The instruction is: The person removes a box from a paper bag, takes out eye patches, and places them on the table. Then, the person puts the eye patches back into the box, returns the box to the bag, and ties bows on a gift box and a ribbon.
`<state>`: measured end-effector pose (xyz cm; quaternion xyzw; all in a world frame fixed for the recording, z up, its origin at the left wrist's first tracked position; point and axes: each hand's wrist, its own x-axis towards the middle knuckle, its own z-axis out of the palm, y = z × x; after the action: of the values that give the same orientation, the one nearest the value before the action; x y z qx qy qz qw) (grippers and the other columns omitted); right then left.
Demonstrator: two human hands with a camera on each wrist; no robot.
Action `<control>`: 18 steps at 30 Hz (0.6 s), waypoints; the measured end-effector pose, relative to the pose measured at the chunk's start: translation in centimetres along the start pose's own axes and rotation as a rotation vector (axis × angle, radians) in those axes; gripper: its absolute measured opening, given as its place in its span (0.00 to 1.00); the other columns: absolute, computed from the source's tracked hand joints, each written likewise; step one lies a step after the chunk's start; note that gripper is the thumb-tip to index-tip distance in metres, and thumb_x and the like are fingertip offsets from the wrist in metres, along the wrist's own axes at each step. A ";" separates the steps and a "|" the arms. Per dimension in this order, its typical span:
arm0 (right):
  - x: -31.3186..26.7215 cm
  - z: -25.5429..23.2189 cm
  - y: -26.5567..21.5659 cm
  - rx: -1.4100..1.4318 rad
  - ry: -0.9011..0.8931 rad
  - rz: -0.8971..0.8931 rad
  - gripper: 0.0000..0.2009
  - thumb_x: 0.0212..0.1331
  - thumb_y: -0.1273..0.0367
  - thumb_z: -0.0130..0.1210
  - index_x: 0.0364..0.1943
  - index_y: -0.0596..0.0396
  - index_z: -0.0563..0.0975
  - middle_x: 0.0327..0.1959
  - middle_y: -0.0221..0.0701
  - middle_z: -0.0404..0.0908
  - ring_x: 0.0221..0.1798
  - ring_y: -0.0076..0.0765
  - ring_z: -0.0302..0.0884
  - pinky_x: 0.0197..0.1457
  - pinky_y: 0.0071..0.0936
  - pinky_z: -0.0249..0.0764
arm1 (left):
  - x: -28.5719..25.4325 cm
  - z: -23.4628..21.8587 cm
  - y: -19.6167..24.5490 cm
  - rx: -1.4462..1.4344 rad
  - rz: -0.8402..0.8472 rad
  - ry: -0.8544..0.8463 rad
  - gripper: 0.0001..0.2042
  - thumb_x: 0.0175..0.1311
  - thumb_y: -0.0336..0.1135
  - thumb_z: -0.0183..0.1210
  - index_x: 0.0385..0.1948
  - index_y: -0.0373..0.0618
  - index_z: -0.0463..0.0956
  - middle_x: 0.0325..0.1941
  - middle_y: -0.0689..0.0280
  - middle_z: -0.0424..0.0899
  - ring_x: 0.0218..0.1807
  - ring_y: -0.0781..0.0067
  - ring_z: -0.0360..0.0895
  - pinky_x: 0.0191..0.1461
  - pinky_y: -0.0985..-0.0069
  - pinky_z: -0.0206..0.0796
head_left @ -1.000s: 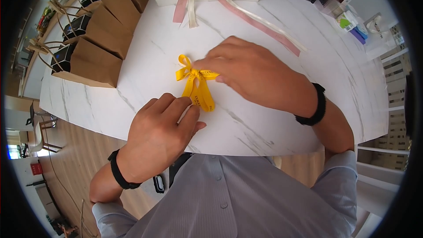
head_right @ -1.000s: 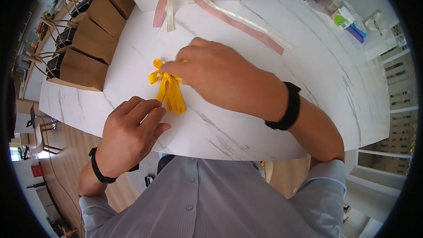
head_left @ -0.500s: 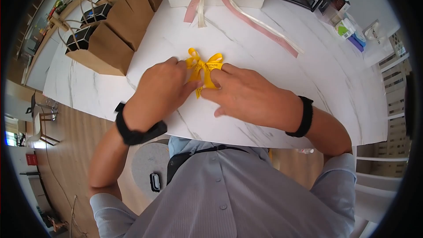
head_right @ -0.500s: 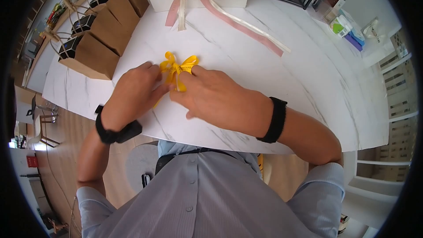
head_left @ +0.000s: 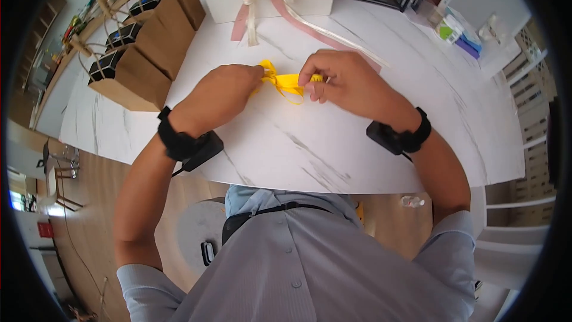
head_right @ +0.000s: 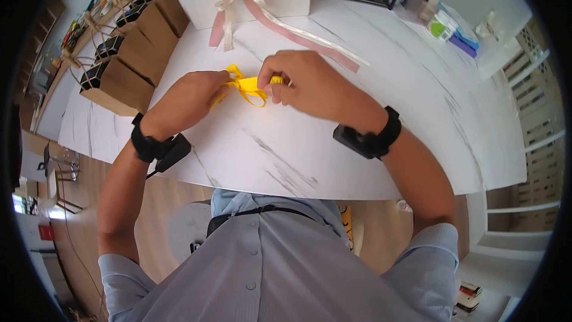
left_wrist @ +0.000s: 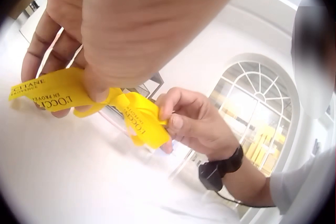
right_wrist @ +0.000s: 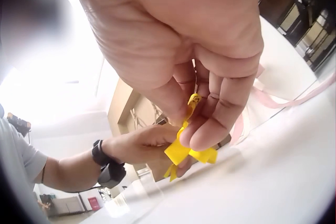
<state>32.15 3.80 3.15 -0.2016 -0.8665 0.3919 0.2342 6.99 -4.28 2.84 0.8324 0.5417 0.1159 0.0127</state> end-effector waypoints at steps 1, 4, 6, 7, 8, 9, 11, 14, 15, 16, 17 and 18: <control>-0.2 -0.5 0.1 0.006 0.016 0.006 0.03 0.60 0.77 0.59 0.37 0.60 0.80 0.30 0.33 0.81 0.30 0.27 0.82 0.35 0.26 0.77 | 0.2 -0.8 0.6 0.004 0.014 -0.011 0.09 0.70 0.30 0.53 0.45 0.34 0.77 0.36 0.49 0.84 0.40 0.53 0.82 0.46 0.60 0.72; -0.3 -2.0 -0.4 0.293 0.020 0.168 0.04 0.67 0.75 0.56 0.39 0.62 0.80 0.28 0.27 0.80 0.27 0.18 0.77 0.34 0.19 0.76 | 0.7 -3.2 1.9 -0.238 -0.137 -0.141 0.09 0.71 0.31 0.53 0.41 0.33 0.77 0.27 0.51 0.81 0.31 0.44 0.78 0.36 0.57 0.67; -1.2 -5.7 -0.2 0.196 0.064 0.156 0.05 0.67 0.72 0.57 0.38 0.61 0.81 0.25 0.27 0.78 0.25 0.18 0.75 0.32 0.18 0.75 | -0.5 -4.1 1.0 -0.079 -0.012 -0.104 0.08 0.70 0.30 0.54 0.40 0.34 0.77 0.27 0.49 0.80 0.30 0.43 0.76 0.36 0.57 0.66; -2.6 -8.4 0.8 0.104 0.104 0.165 0.07 0.67 0.70 0.58 0.36 0.61 0.81 0.21 0.27 0.77 0.23 0.18 0.74 0.30 0.17 0.73 | -0.9 -4.6 0.1 0.062 0.116 -0.075 0.07 0.70 0.30 0.54 0.38 0.34 0.77 0.26 0.48 0.78 0.30 0.43 0.75 0.35 0.56 0.66; -4.6 -12.2 2.7 -0.050 0.209 0.184 0.08 0.67 0.69 0.58 0.35 0.61 0.81 0.21 0.26 0.76 0.21 0.17 0.72 0.28 0.17 0.71 | -2.3 -5.2 -1.7 0.100 0.082 -0.103 0.06 0.69 0.30 0.54 0.38 0.35 0.77 0.26 0.47 0.77 0.30 0.42 0.74 0.35 0.56 0.65; -7.1 -16.2 4.5 -0.210 0.315 0.197 0.09 0.67 0.67 0.58 0.34 0.60 0.81 0.20 0.26 0.76 0.20 0.17 0.71 0.27 0.16 0.70 | -3.1 -5.8 -2.9 0.142 0.047 -0.124 0.06 0.69 0.29 0.55 0.37 0.36 0.77 0.26 0.47 0.76 0.30 0.42 0.73 0.35 0.55 0.64; -11.6 -20.1 4.4 -0.138 0.388 0.431 0.11 0.67 0.67 0.58 0.32 0.61 0.80 0.19 0.24 0.74 0.20 0.16 0.70 0.26 0.16 0.67 | -2.5 -7.4 -1.0 0.048 -0.227 -0.205 0.05 0.68 0.30 0.56 0.36 0.37 0.76 0.26 0.48 0.76 0.31 0.42 0.74 0.35 0.55 0.64; -12.4 -20.0 3.9 -0.233 0.224 0.453 0.10 0.68 0.67 0.58 0.32 0.61 0.79 0.20 0.24 0.74 0.21 0.16 0.70 0.27 0.17 0.69 | 0.2 -6.5 1.5 -0.010 0.001 -0.195 0.06 0.69 0.32 0.57 0.38 0.39 0.77 0.25 0.49 0.78 0.31 0.43 0.76 0.36 0.53 0.65; -12.9 -20.4 3.8 -0.240 0.244 0.453 0.10 0.68 0.67 0.58 0.32 0.61 0.79 0.20 0.24 0.74 0.21 0.16 0.70 0.27 0.17 0.69 | 1.2 -6.1 1.7 -0.001 0.018 -0.188 0.06 0.69 0.32 0.57 0.38 0.39 0.77 0.25 0.49 0.78 0.31 0.43 0.76 0.36 0.53 0.65; -13.3 -20.9 3.8 -0.240 0.271 0.455 0.10 0.68 0.68 0.57 0.33 0.61 0.79 0.22 0.25 0.74 0.22 0.16 0.71 0.28 0.18 0.71 | 2.1 -5.5 1.8 0.029 0.018 -0.163 0.06 0.69 0.32 0.57 0.37 0.38 0.76 0.26 0.49 0.77 0.31 0.43 0.75 0.36 0.55 0.65; -13.5 -21.3 3.9 -0.237 0.291 0.457 0.09 0.69 0.68 0.57 0.33 0.61 0.79 0.23 0.25 0.75 0.22 0.16 0.71 0.29 0.19 0.72 | 2.7 -5.0 1.6 0.056 0.012 -0.141 0.07 0.70 0.32 0.56 0.36 0.38 0.75 0.26 0.48 0.77 0.31 0.43 0.74 0.35 0.56 0.65; -14.5 -22.4 4.5 -0.232 0.341 0.521 0.08 0.69 0.69 0.56 0.35 0.60 0.79 0.27 0.25 0.76 0.24 0.17 0.72 0.31 0.20 0.75 | 3.1 -4.5 1.0 0.049 0.023 -0.117 0.08 0.71 0.32 0.55 0.36 0.37 0.75 0.25 0.49 0.77 0.30 0.43 0.75 0.35 0.56 0.65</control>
<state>57.26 11.93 9.13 -0.5044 -0.7730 0.2982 0.2433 8.16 -2.36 7.92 0.8441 0.5329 0.0541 0.0224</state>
